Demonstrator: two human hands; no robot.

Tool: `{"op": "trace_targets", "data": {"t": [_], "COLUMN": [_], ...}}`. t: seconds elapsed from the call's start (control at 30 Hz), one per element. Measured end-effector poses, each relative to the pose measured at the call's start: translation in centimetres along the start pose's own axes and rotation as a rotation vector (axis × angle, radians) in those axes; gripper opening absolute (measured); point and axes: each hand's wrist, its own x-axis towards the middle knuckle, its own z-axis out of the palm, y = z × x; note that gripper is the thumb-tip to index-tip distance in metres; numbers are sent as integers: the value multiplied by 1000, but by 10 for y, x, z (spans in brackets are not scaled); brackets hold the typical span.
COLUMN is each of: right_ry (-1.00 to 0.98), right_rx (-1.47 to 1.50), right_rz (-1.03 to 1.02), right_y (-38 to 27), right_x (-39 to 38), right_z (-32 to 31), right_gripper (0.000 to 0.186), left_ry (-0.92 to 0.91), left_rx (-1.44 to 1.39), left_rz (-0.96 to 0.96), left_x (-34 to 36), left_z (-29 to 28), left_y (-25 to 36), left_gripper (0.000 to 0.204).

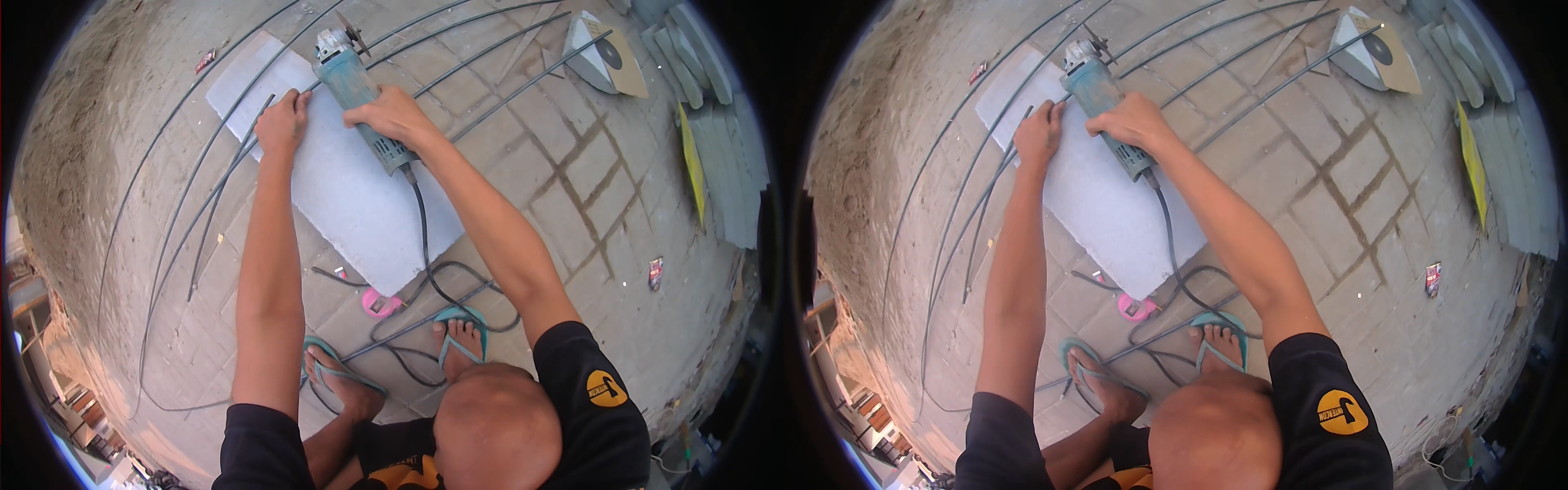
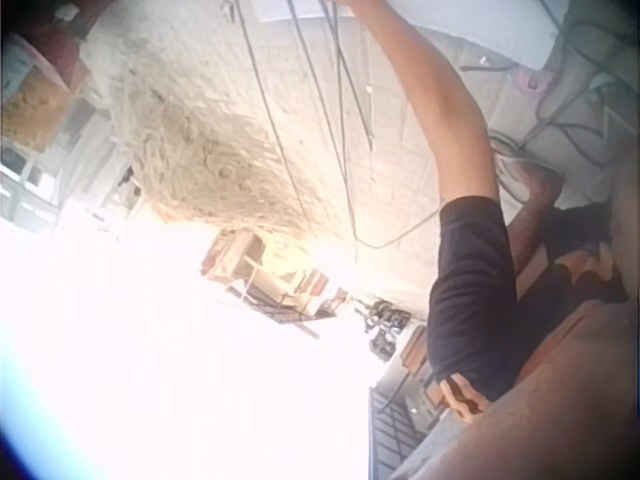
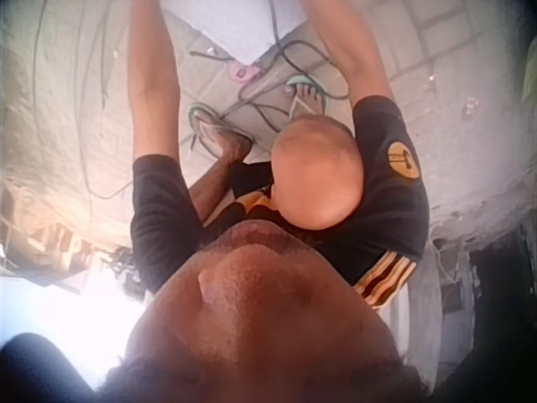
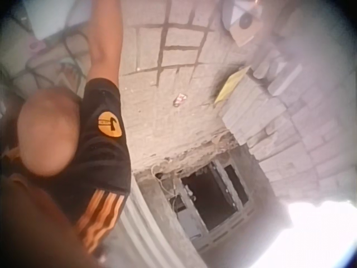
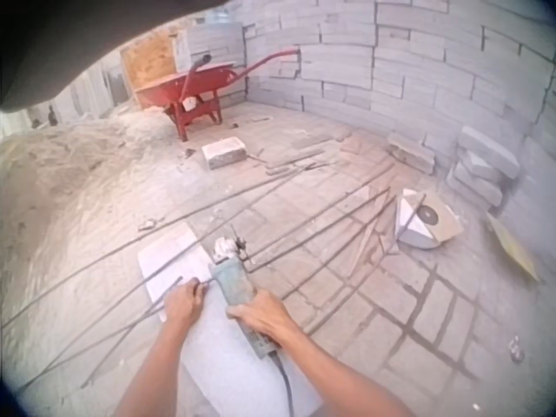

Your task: The person marks several metal rods with a pen and cuts them to size using an angle grinder while squatting on a paved outdoor surface.

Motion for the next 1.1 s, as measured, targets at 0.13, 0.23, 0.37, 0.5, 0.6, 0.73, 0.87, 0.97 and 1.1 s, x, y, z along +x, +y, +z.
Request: {"op": "trace_targets", "data": {"t": [0.13,0.23,0.37,0.5,0.6,0.73,0.87,0.97,1.1], "right_ry": [-24,-43,-90,-101,-89,-94,-88,-87,-78], "right_rx": [-6,-5,87,101,103,111,112,107,73], "right_rz": [23,53,83,92,87,83,69,65,75], "right_y": [0,-5,-10,-14,-13,-11,-11,-12,-15], "right_x": [1,-2,-5,-3,-3,-1,-1,-1,-4], "right_z": [-1,-5,-8,-10,-8,-10,-10,-10,-8], "right_gripper": [61,58,53,47,45,45,44,42,42], "left_ry": [-19,-15,0,-14,8,20,30,44,21], "left_rx": [9,12,10,5,6,-12,-8,-14,6], "left_rz": [-4,-5,11,12,25,19,10,10,2], "left_x": [1,1,0,1,0,1,-1,-2,0], "left_z": [-1,-1,-2,-4,-1,1,0,0,0], "left_y": [1,0,0,0,0,0,0,2,-2], "left_gripper": [42,42,41,42,42,41,40,40,41]}}
